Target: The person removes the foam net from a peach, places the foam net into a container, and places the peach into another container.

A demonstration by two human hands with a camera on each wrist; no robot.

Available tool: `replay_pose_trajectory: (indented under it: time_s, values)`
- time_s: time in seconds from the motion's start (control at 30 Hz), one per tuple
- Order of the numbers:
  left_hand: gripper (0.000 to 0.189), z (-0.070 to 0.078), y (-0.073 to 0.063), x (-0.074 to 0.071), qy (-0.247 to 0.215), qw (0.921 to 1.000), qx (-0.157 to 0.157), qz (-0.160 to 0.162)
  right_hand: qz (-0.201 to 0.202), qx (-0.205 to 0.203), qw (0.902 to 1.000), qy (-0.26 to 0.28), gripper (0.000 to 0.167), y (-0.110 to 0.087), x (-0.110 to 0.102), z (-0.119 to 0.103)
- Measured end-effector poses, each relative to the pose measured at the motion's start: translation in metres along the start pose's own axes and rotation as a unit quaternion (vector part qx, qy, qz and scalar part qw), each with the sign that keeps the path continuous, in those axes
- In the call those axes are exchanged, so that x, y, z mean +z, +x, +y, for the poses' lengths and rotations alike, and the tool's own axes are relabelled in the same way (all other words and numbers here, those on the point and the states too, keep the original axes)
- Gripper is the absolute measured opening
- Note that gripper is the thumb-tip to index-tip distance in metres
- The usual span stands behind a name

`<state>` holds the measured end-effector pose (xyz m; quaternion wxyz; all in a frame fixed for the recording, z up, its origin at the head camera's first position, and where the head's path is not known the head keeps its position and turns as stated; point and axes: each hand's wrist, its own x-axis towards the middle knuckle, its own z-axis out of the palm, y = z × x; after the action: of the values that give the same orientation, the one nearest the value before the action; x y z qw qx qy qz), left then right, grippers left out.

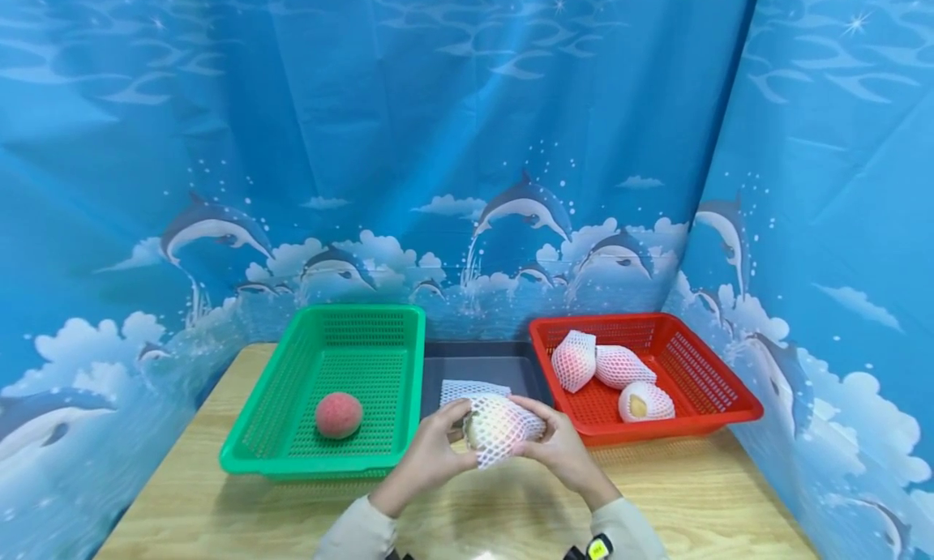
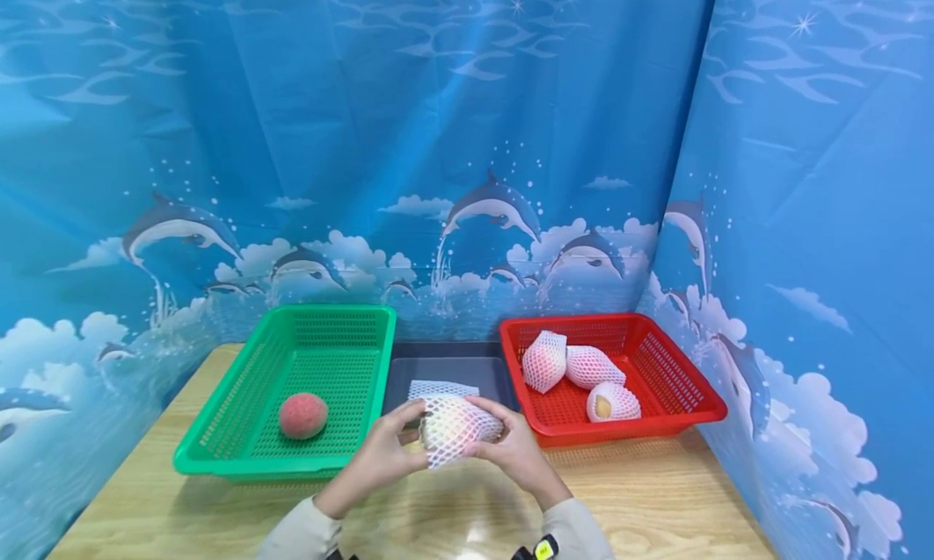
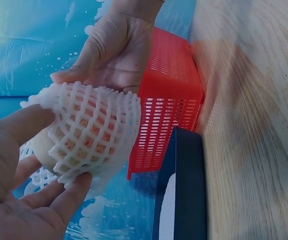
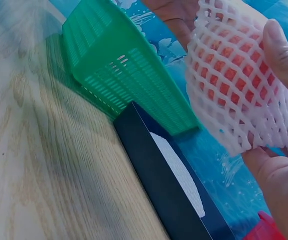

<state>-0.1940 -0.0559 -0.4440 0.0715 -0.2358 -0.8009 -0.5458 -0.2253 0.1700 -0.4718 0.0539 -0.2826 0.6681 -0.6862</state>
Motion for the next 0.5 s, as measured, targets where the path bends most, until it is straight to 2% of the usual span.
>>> replay_pose_trajectory:
  time_s: [0.3, 0.5]
  values:
    - [0.068, -0.005, -0.003, -0.003, -0.067, 0.9975, -0.001, -0.025, 0.020, -0.019, 0.9993, 0.026, 0.053, -0.003, 0.003, -0.001]
    - [0.064, -0.010, -0.005, -0.003, -0.082, 0.9962, 0.000, -0.028, 0.012, -0.021, 0.9994, 0.026, 0.049, -0.001, 0.005, 0.000]
